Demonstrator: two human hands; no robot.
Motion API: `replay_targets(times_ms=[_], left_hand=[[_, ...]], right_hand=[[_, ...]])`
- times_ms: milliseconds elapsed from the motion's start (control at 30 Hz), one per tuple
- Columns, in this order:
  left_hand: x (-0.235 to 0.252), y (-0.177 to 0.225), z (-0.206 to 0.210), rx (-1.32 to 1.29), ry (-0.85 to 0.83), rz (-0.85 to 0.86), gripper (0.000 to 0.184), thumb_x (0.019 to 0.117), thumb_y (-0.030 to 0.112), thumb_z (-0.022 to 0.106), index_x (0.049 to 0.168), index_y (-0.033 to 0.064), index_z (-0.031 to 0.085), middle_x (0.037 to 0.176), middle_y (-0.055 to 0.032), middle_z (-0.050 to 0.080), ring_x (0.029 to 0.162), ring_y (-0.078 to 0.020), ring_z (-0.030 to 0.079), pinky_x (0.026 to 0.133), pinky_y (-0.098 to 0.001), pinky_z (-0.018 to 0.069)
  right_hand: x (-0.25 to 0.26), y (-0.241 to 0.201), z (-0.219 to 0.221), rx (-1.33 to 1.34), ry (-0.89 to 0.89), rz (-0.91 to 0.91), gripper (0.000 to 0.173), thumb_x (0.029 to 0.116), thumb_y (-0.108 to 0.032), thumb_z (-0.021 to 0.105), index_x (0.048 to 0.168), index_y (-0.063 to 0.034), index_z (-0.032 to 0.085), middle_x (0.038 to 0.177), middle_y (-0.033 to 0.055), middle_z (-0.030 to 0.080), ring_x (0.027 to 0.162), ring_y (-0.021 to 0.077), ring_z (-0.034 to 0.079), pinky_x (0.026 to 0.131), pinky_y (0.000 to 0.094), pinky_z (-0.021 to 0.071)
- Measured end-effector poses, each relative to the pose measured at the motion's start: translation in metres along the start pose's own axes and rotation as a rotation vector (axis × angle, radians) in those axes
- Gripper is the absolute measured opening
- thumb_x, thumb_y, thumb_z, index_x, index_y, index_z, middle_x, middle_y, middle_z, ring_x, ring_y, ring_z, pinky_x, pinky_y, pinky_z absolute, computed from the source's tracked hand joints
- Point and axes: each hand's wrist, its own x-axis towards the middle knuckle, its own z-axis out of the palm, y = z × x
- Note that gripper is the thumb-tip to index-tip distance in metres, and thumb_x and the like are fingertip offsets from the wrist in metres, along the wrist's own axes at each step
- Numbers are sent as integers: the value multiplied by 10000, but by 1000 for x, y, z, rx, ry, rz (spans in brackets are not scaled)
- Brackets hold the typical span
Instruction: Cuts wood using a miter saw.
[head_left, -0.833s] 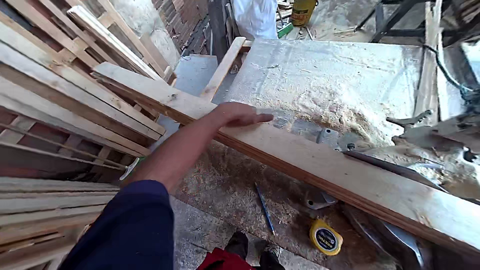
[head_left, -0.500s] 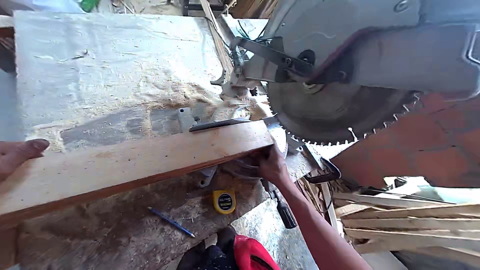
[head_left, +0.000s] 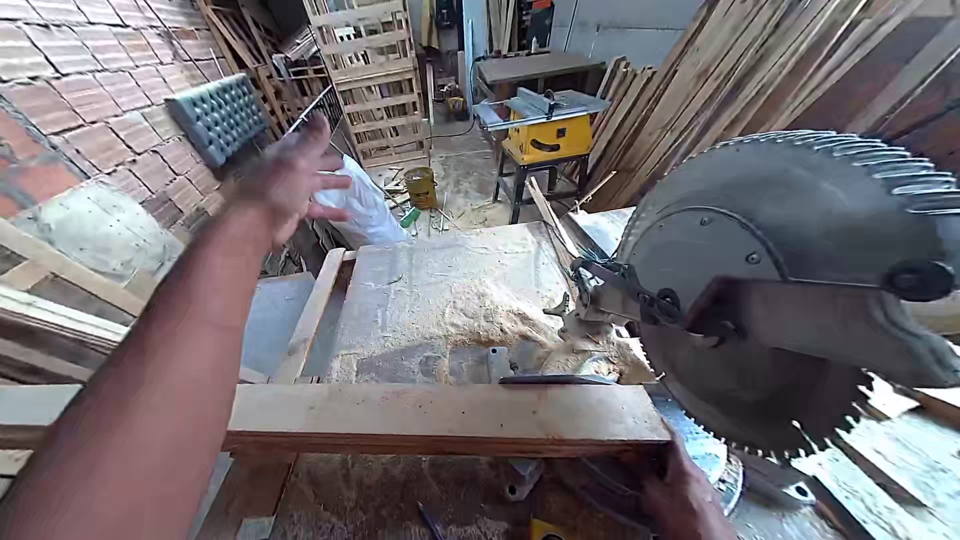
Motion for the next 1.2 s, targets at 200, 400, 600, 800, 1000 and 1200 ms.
replay_targets(times_ms=[200, 400, 600, 800, 1000, 1200], left_hand=[[-87, 42, 86, 548, 138, 631, 447, 1036, 364, 538, 1355, 51, 549, 1126, -88, 692, 960, -178, 705, 806, -419, 625], [-181, -147, 255, 982, -557, 289, 723, 908, 723, 570, 1408, 202, 594, 1516, -44, 531, 1409, -266, 486, 1137, -534, 425], [-205, -214, 297, 1070, -324, 346, 955, 722, 805, 677, 1480, 248, 510, 1587, -52, 456, 1463, -293, 418, 1192, -579, 308], [-209, -179, 310, 1103, -500, 505, 774, 753, 474, 868, 1406, 172, 585, 1537, -30, 501, 1460, -273, 407, 1202, -538, 317], [-210, -185, 318, 1170, -456, 654, 1032, 636, 556, 904, 1533, 277, 479, 1661, -28, 330, 1542, -329, 254, 1196, -647, 227], [-207, -185, 320, 1220, -485, 669, 1084, 594, 527, 934, 1531, 225, 480, 1657, -58, 330, 1508, -357, 311, 1160, -662, 272]], right_hand=[[4, -14, -10, 26, -28, -104, 880, 888, -357, 756, 1602, -77, 324, 1442, 165, 587, 1296, 302, 602, 1099, 517, 479], [24, 3, -8, 105, -47, -244, 855, 1000, -669, 407, 1585, -47, 358, 1464, 119, 588, 1348, 234, 572, 1143, 474, 451], [37, 6, -3, 33, -45, -195, 740, 996, -599, 465, 1528, -84, 476, 1318, 135, 680, 1160, 284, 689, 937, 528, 564], [41, 5, 7, 15, -105, -83, 609, 953, -454, 602, 1356, 2, 624, 1121, 130, 749, 1048, 276, 725, 923, 492, 573], [8, -14, -29, 24, -134, -139, 753, 1045, -550, 410, 1517, 37, 415, 1357, 188, 646, 1313, 298, 597, 1160, 482, 424], [5, -18, -31, 57, -159, -135, 790, 1055, -559, 369, 1550, 57, 338, 1411, 191, 613, 1376, 282, 547, 1216, 456, 358]])
